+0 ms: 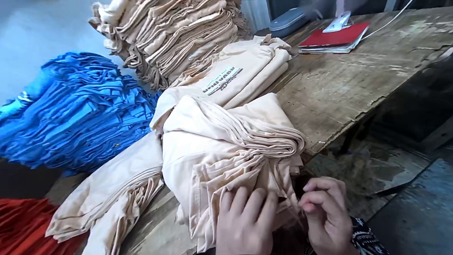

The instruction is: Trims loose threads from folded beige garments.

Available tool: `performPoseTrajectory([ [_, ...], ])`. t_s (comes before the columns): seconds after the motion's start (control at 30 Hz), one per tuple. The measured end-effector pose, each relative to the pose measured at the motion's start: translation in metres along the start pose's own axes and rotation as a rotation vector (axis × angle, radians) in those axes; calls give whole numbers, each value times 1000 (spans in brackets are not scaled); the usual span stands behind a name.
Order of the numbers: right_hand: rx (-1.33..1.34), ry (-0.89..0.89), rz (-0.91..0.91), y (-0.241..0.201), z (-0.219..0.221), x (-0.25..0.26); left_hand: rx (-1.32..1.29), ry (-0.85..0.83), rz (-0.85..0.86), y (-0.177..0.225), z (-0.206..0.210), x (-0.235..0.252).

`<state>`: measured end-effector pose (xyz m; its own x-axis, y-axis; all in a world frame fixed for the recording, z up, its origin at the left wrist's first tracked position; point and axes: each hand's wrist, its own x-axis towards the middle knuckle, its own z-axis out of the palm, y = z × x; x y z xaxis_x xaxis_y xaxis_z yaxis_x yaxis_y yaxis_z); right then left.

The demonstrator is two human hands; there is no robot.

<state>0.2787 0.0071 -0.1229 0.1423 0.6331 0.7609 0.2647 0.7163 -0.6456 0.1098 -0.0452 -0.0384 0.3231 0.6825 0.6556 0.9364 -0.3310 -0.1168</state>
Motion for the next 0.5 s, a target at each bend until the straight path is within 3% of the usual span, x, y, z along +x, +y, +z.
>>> performPoseTrajectory([
  [0.1, 18, -15, 43, 3, 2, 18, -4, -33, -25, -12, 8, -16],
  [0.23, -104, -71, 34, 6, 26, 37, -1, 85, -142, -29, 11, -27],
  [0.37, 100, 25, 65, 10, 25, 35, -121, 278, -152, -45, 14, -33],
  [0.43, 168, 9, 84, 13, 16, 32, -206, 280, -75, -52, 16, -35],
  [0.5, 178, -23, 124, 17, 10, 27, -182, 212, -136, -43, 12, -31],
])
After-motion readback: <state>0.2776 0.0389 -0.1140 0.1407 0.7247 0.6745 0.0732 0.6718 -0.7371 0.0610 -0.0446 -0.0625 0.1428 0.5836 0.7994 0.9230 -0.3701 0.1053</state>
